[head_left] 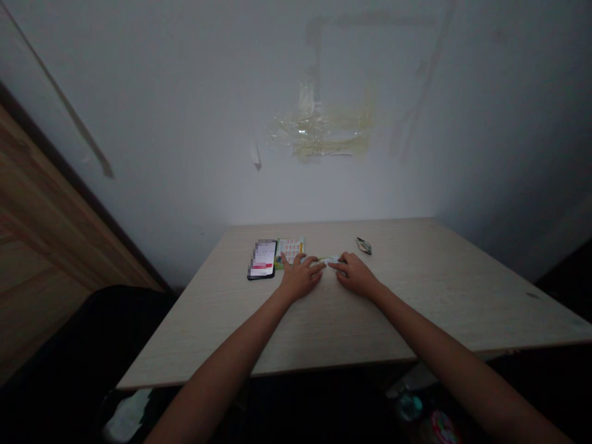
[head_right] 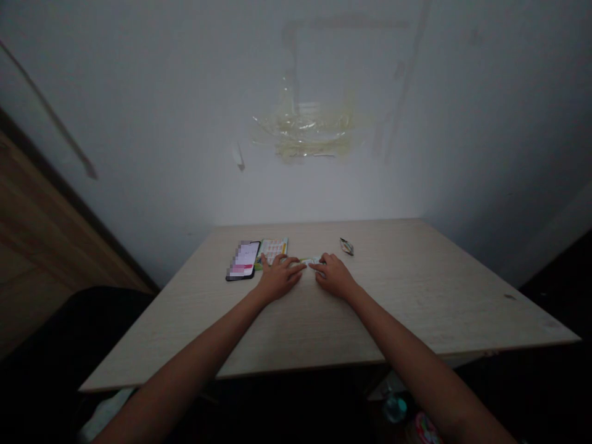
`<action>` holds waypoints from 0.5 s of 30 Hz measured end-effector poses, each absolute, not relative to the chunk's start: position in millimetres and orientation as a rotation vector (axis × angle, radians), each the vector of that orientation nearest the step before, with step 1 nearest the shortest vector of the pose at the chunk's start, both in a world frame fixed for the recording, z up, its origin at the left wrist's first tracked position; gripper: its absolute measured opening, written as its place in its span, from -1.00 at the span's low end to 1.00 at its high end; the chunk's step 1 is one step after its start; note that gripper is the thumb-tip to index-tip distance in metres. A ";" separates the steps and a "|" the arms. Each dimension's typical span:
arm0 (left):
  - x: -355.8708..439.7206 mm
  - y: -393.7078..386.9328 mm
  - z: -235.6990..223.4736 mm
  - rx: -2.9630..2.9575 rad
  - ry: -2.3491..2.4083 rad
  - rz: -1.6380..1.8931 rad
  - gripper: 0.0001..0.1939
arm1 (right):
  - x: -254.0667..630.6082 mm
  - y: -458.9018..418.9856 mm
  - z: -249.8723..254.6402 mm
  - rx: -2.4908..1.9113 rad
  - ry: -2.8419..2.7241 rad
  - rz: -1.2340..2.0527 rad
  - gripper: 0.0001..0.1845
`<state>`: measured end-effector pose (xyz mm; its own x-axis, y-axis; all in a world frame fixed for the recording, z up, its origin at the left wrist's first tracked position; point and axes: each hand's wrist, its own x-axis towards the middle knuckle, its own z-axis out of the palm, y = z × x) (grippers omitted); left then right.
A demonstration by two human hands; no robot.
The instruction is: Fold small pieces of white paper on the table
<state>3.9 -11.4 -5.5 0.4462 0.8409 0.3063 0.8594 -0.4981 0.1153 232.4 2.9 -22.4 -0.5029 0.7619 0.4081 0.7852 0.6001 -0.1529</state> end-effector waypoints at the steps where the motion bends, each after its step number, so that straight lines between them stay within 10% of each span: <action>1: 3.8 -11.5 -5.4 -2.627 -1.538 -0.504 -0.63 | 232.5 3.1 -22.6 -1.233 -2.392 -0.072 -0.52; 15: 3.0 -13.9 -0.5 -2.660 -1.437 -0.582 -0.66 | 233.7 2.5 -19.2 -1.233 -2.374 -0.021 -0.55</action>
